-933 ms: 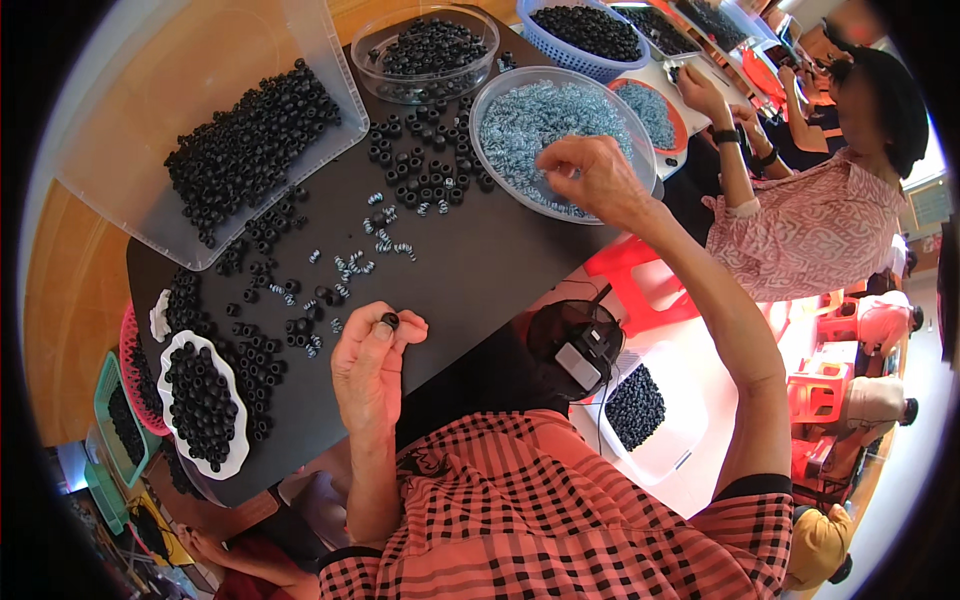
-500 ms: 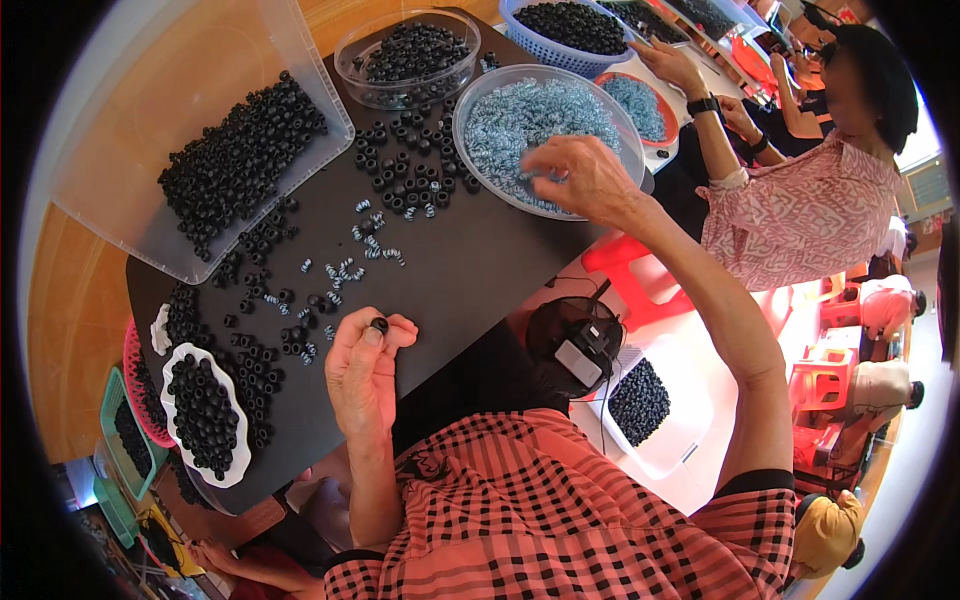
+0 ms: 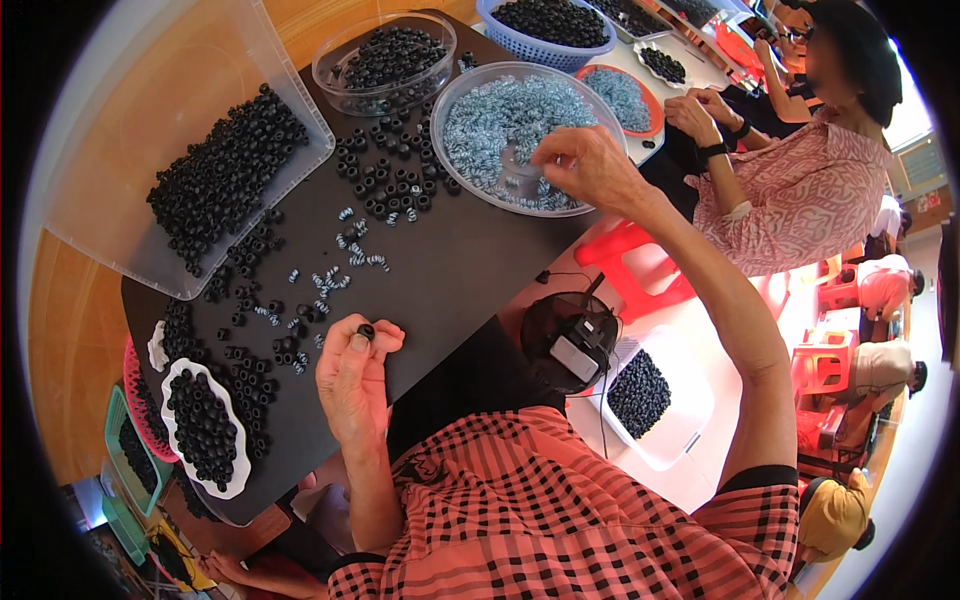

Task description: Assembling small blue plastic inserts into black plastic rings at a manufacturing workstation.

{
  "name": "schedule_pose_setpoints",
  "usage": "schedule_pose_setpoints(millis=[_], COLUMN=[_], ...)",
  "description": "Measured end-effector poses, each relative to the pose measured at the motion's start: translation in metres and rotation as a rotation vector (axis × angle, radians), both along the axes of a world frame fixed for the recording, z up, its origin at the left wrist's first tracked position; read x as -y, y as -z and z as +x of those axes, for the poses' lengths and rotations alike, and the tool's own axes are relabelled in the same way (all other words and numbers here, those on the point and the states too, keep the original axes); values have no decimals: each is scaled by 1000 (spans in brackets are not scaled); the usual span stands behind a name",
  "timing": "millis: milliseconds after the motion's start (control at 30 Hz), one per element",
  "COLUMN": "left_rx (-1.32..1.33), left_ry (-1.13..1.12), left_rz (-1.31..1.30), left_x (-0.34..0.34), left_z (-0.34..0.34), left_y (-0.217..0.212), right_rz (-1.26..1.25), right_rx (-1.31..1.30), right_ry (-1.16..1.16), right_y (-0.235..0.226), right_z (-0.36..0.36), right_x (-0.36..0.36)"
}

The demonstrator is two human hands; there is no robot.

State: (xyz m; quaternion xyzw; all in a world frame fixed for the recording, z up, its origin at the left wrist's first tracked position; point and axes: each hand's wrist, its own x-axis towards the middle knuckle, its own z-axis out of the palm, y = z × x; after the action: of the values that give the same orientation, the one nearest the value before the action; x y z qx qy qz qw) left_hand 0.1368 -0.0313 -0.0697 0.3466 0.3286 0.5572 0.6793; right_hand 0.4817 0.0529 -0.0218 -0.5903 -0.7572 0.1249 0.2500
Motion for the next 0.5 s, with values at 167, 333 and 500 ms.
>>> schedule_pose_setpoints(millis=[167,333,500], left_rx=[1,3,-2], left_ry=[0,-6,-1], left_rz=[8,14,14], left_x=[0,0,0], left_z=[0,1,0], left_y=[0,1,1], right_rz=[-19,3,205], right_rx=[58,-170,136], right_ry=[37,137,-207], right_y=[5,5,11], right_z=[3,-4,9], right_x=[1,1,0])
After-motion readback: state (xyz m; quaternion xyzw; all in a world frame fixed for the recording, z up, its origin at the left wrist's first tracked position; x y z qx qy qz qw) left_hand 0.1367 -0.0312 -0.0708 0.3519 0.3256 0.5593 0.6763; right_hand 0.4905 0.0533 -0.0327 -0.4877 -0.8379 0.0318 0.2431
